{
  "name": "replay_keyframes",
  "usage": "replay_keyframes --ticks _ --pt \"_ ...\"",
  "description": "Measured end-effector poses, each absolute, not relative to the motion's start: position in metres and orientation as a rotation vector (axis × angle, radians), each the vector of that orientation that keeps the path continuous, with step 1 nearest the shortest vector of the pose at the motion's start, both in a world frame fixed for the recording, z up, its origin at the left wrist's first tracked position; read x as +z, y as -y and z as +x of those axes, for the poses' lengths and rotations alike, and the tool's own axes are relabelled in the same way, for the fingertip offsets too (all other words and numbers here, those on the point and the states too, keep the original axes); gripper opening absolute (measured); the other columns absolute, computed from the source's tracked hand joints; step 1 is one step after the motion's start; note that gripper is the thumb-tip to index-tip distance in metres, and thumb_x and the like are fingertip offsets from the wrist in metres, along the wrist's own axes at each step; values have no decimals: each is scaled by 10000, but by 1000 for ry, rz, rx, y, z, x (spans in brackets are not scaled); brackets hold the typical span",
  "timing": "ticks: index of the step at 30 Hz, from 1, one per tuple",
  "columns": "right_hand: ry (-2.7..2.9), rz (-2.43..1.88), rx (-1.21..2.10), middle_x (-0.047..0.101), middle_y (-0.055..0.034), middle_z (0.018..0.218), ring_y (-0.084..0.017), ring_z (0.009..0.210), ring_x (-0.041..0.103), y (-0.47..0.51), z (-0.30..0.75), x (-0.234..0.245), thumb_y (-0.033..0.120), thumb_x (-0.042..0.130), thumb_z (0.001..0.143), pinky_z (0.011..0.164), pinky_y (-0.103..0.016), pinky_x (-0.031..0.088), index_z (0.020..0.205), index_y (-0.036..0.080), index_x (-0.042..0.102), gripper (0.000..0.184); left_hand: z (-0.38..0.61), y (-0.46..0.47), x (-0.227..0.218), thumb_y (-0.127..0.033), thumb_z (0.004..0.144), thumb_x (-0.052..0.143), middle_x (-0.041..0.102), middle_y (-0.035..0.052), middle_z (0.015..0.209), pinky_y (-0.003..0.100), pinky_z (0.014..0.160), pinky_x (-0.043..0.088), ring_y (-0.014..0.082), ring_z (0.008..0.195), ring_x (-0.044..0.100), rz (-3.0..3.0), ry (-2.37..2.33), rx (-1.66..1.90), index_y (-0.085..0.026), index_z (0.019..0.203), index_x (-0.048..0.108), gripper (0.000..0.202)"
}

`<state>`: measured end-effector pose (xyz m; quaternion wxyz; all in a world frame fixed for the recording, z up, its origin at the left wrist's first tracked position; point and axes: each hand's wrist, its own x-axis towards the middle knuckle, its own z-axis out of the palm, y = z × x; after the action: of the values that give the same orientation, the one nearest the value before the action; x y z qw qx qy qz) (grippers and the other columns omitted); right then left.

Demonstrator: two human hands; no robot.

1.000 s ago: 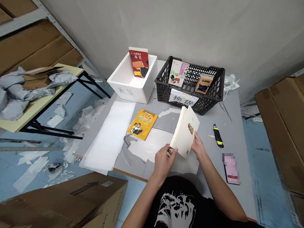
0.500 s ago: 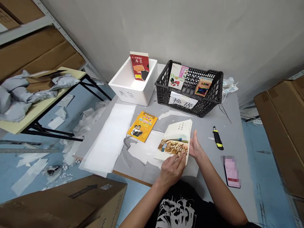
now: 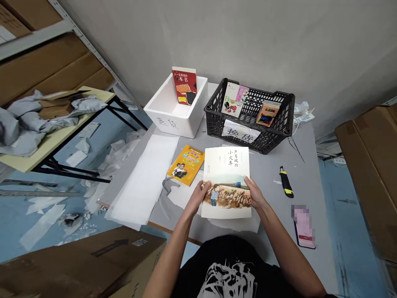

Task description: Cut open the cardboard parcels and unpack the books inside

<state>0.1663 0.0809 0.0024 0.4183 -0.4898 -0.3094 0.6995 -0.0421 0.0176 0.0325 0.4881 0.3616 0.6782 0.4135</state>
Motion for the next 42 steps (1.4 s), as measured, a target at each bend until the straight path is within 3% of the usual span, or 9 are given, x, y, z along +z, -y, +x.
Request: replay_keyframes --ticks 6,14,21,26,30,34,36,39,42 --pt "818 -1244 1698 651 -35 1218 -258 1216 528 -77 153 -13 510 681 737 1037 -411 410 1251 236 560 595 -42 -29 19 -480 808 565 690 100 1066 342 833 478 249 978 641 1036 -1737 1001 -161 1099 582 432" --pt "810 -1425 1604 657 -72 1200 -255 1092 614 -47 132 -88 578 614 735 905 -398 502 1229 219 554 613 -54 -24 -41 -408 893 460 694 100 844 313 701 464 253 843 657 1287 -2097 441 -146 1085 551 337" --pt "903 -1668 1441 661 -112 1179 -260 1067 617 -35 122 -128 649 515 698 844 -348 501 1144 178 580 652 -119 -52 -61 -193 872 435 503 201 1284 391 990 351 291 1237 428 1416 -2329 232 -90 1224 454 367" --pt "983 -1968 1260 668 -181 1088 -326 1032 608 -31 125 -140 607 496 673 837 -407 473 1065 132 577 621 -201 -96 -73 -165 849 423 475 204 1290 388 997 341 288 1249 395 1428 -2388 82 -88 1229 424 388" --pt "995 -2199 1018 578 -239 1177 -398 1214 433 -27 114 -138 469 546 656 990 -496 326 1100 108 555 572 -238 -126 -90 -275 821 505 554 192 1160 378 895 412 299 1154 481 1409 -2335 -54 -113 1133 470 353" --pt "1015 -2274 814 346 -282 1392 -429 1339 203 -22 90 -128 375 514 685 1068 -555 142 1241 44 464 649 -248 -151 -103 -364 744 613 559 185 1163 386 861 431 311 1129 517 1390 -2297 -119 -142 1103 477 443" --pt "1069 -2232 814 350 -271 1398 -411 1334 230 -23 73 -123 347 489 711 1076 -545 145 1239 44 473 609 -250 -161 -107 -384 716 646 557 190 1180 398 879 424 318 1143 519 1371 -2291 -118 -143 1105 476 489" --pt "1165 -2102 923 508 -201 1293 -347 1272 372 -30 36 -123 327 488 730 1071 -485 241 1158 110 554 484 -255 -173 -109 -388 664 694 587 203 1147 410 852 436 336 1112 553 1306 -2262 -107 -140 1066 497 512" --pt "1189 -1979 1070 617 -149 1153 -294 1134 524 -47 -8 -128 310 531 708 1016 -428 359 1075 156 601 404 -264 -179 -104 -327 650 693 652 167 1015 382 778 455 313 986 617 1274 -2170 -48 -158 951 532 381"
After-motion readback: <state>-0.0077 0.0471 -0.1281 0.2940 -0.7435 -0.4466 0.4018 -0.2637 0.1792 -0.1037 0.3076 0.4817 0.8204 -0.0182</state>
